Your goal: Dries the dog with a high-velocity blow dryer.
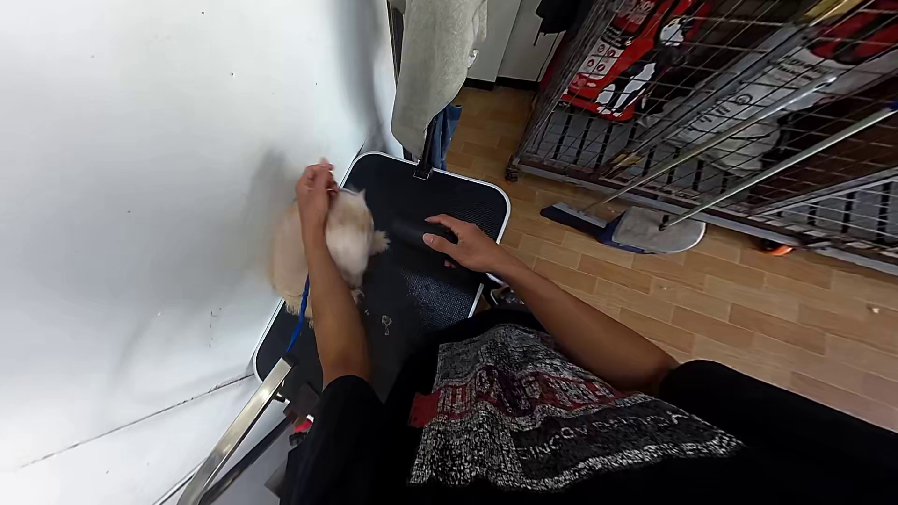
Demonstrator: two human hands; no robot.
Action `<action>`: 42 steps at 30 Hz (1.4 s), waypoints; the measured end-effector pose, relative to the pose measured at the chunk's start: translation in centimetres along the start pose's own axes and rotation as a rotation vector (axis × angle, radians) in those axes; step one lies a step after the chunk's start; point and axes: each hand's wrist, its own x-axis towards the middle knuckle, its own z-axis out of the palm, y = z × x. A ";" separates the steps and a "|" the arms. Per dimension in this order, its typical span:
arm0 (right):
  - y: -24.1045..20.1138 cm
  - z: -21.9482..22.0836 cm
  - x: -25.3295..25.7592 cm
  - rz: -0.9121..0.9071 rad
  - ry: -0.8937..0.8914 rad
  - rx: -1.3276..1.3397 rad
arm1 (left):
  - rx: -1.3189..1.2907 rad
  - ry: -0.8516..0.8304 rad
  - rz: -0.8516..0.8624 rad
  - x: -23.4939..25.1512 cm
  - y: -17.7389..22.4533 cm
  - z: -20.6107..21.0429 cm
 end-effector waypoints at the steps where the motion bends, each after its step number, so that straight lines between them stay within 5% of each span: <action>1: 0.4 0.0 -0.1 0.002 -0.003 -0.008 | 0.098 -0.055 0.030 -1.4 -0.3 0.5; 4: 1.5 -0.2 -0.6 0.028 -0.010 -0.029 | 0.305 -0.062 0.125 -9.4 -1.8 -0.4; 7: 2.3 -1.1 -1.2 0.061 -0.110 -0.082 | 0.176 0.069 0.064 -18.8 -4.8 -3.5; 9: 3.0 -1.2 -1.8 0.073 -0.215 -0.114 | 0.258 0.133 -0.081 -25.4 -5.1 -5.3; 12: 4.3 -0.4 -2.4 0.078 -0.355 -0.130 | 0.461 0.085 -0.555 -34.1 -3.6 -7.1; 14: 4.7 0.3 -2.3 0.074 -0.424 -0.139 | 0.236 0.000 -0.817 -38.4 -2.8 -7.5; 17: 4.2 1.6 -1.8 0.068 -0.507 -0.169 | -0.089 -0.005 -0.884 -41.9 -3.4 -7.3; 21: 3.1 2.6 -1.0 0.080 -0.519 -0.186 | -0.222 0.037 -0.824 -40.8 -2.8 -5.7; 28: 3.6 0.4 0.8 0.141 -0.179 0.003 | -0.409 0.146 -0.740 -34.6 3.7 1.0; 35: 4.8 -2.7 -0.2 0.127 0.076 0.134 | -0.067 0.057 -0.488 -24.6 2.8 8.2; 42: 6.6 -5.1 -2.2 0.174 0.044 0.053 | 0.142 0.037 -0.198 -12.9 2.5 12.8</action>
